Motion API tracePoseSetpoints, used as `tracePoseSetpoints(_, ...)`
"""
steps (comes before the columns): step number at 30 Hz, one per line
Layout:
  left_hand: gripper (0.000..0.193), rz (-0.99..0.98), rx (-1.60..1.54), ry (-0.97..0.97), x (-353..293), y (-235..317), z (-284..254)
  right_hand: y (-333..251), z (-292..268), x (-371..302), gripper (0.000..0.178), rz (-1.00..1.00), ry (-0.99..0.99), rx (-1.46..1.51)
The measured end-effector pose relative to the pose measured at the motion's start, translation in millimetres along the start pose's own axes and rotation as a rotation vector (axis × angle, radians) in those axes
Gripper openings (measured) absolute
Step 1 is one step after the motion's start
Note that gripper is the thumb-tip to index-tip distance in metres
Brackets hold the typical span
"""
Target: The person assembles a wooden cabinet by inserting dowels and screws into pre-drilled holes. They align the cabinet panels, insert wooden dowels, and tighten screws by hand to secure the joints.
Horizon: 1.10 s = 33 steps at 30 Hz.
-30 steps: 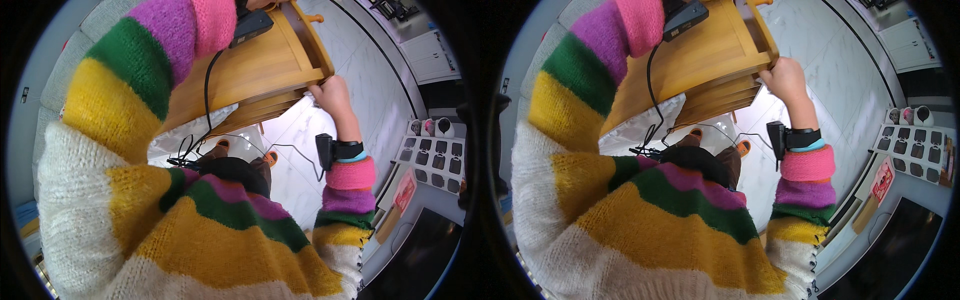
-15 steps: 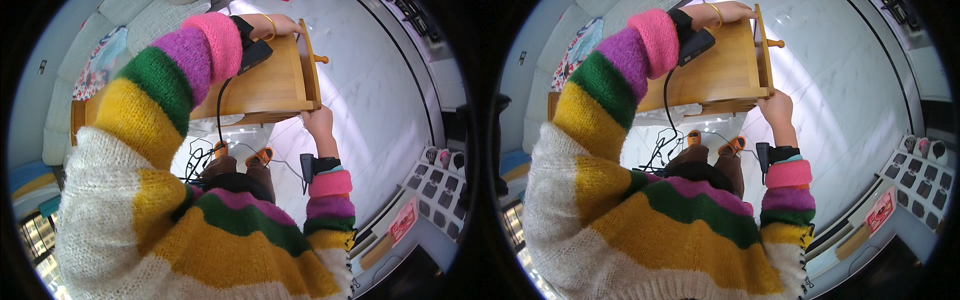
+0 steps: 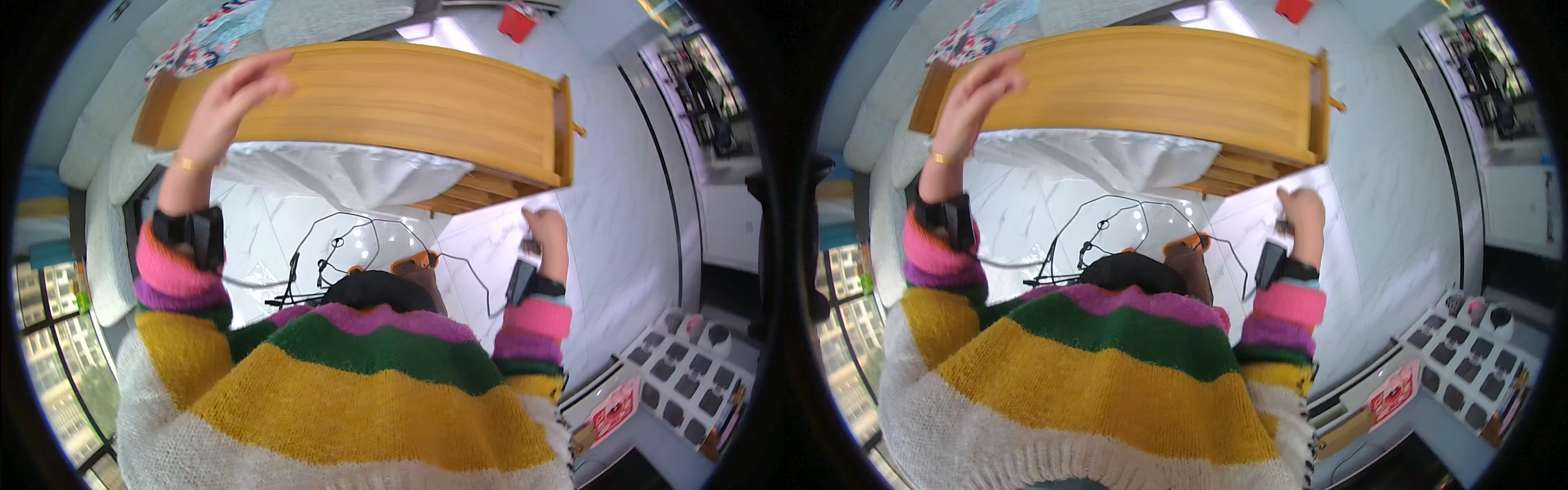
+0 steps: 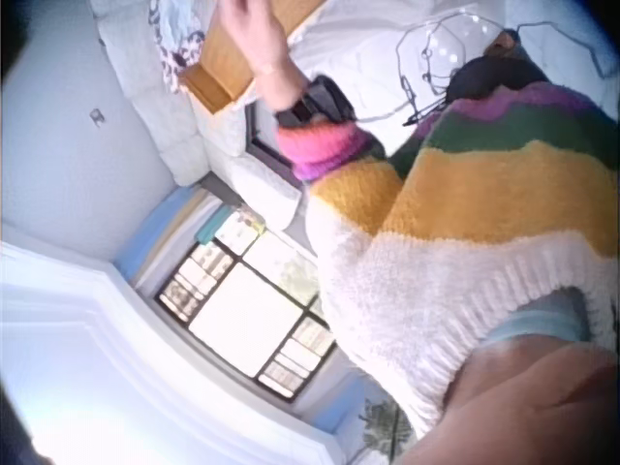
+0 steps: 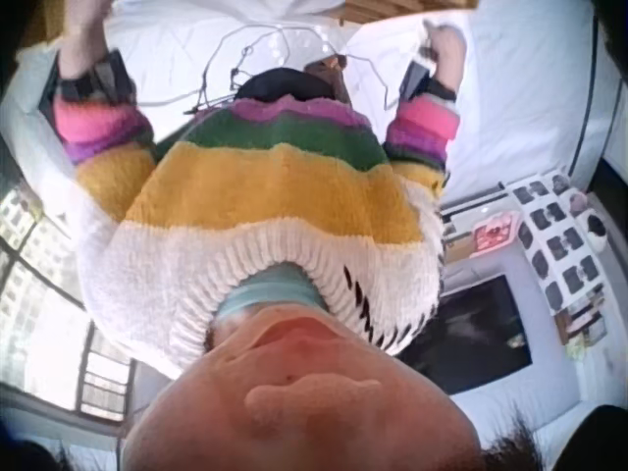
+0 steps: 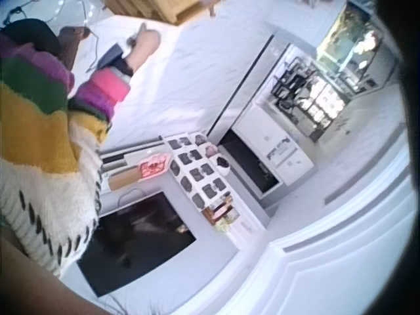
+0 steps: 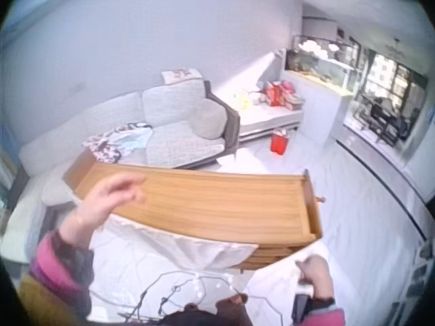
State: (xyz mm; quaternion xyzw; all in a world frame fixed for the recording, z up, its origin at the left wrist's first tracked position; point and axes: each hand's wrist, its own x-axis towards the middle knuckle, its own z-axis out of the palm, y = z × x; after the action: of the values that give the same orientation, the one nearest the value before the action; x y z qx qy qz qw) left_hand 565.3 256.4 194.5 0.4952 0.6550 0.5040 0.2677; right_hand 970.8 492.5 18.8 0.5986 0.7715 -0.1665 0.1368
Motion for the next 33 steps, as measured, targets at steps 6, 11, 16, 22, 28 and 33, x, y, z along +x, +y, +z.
tracePoseSetpoints(6, 0.027, -0.437, -0.204, 0.157, -168.3, -83.9, -17.1, -77.4, 59.0, 2.6, 0.025, -0.252, -0.092, 1.424)
tracePoseSetpoints(11, 0.025, -0.56, -0.385, 0.302, -258.7, -120.1, -6.0, -75.4, 78.9, 50.7, 0.02, -0.268, -0.082, 1.528)
tracePoseSetpoints(16, 0.026, -0.648, -0.314, 0.451, -331.3, -129.7, -32.0, -22.0, 69.0, 62.1, 0.028, -0.112, 0.334, 1.362)
tracePoseSetpoints(22, 0.026, -0.75, -0.449, 0.63, -365.4, -130.3, -22.1, 11.5, 43.6, 47.7, 0.036, -0.029, 0.605, 0.873)
tracePoseSetpoints(28, 0.025, -0.7, -0.535, 0.586, -366.7, -141.1, -15.2, -5.8, 43.6, 21.3, 0.041, -0.045, 0.675, 0.722)
tracePoseSetpoints(33, 0.024, -0.752, -0.624, 0.6, -354.7, -149.2, 9.1, 1.7, 70.0, 36.1, 0.046, -0.21, 0.231, 0.939)
